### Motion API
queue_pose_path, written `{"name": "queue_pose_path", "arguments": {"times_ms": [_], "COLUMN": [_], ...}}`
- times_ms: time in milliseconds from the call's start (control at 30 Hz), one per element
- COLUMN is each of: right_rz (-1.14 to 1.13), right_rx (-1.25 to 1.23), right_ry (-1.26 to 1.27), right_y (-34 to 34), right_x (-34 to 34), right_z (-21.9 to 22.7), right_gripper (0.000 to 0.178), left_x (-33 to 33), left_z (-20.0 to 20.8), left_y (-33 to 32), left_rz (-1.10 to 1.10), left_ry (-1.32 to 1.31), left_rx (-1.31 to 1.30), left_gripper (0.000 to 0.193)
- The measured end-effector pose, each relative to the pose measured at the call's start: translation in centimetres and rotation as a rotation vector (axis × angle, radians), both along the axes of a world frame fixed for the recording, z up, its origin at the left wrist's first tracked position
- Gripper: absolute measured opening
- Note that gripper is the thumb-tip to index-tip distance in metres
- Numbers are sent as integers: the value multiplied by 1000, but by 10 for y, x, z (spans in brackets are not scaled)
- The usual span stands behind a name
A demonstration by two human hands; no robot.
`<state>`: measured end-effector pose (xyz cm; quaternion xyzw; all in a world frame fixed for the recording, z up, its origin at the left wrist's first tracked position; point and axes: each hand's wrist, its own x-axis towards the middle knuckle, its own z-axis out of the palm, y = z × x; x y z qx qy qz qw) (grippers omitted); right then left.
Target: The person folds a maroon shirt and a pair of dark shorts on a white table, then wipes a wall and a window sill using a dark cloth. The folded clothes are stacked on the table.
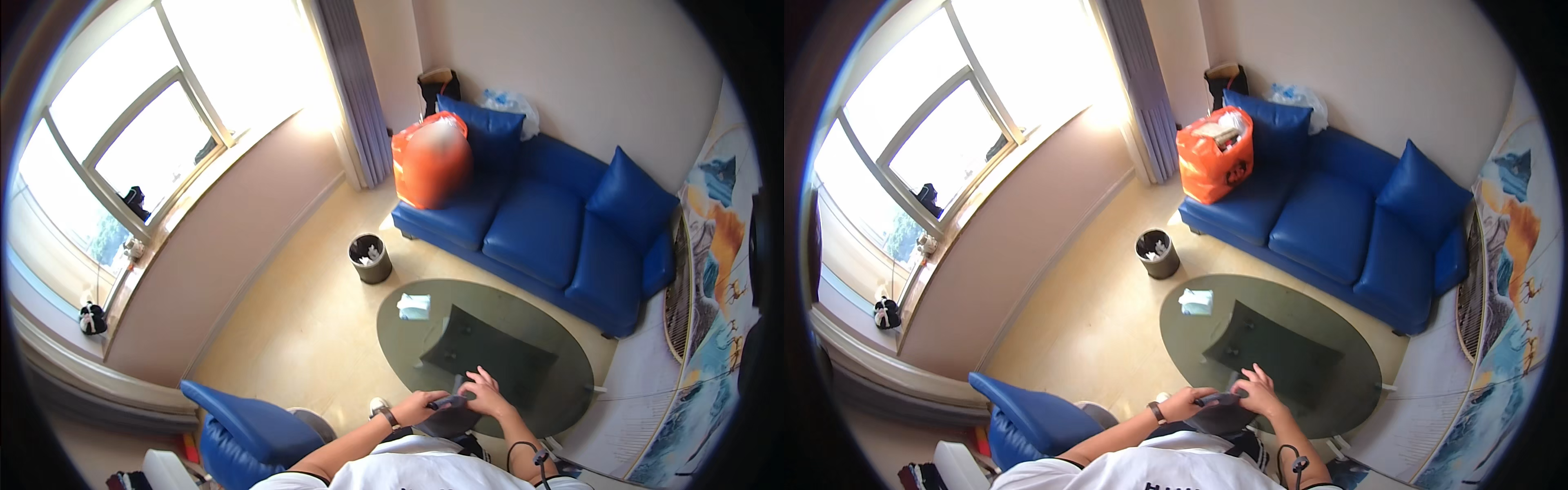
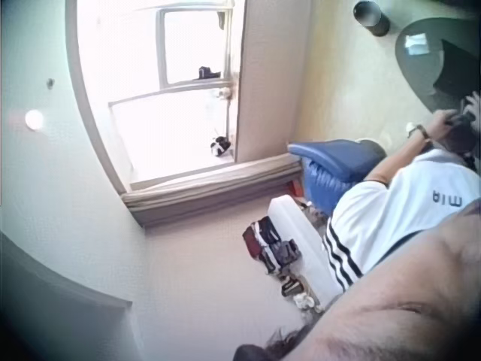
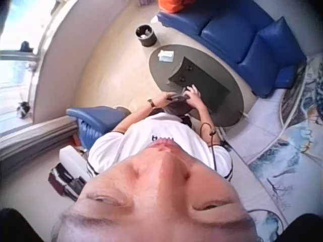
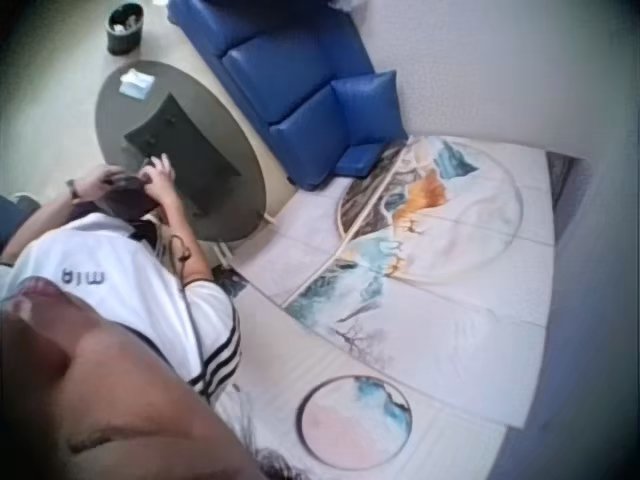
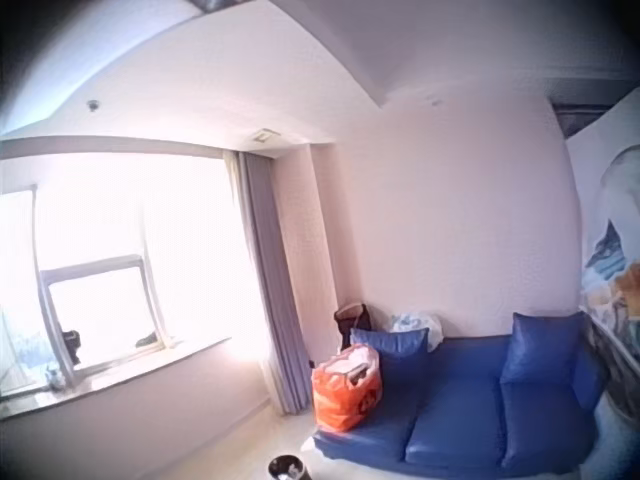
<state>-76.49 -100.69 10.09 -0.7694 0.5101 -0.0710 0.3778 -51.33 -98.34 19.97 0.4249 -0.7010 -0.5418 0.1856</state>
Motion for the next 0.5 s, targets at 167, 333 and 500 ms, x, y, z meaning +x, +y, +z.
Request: {"name": "queue_pose_path", "arguments": {"times_ms": [167, 333, 500], "right_rz": [-103, -173, -184], "right_rx": [6, 229, 221], "right_ry": [-303, -378, -341], "right_y": [-12, -38, -68], "right_x": [70, 188, 267], "right_z": [-24, 6, 16], "right_gripper": [26, 27, 47], "left_x": [99, 217, 311], "left_z": [21, 23, -18], "left_y": [-36, -38, -31], "left_rz": [18, 304, 585], "left_ry": [92, 15, -128], "left_rx": [-110, -74, -120], "left_gripper": [27, 24, 22]}}
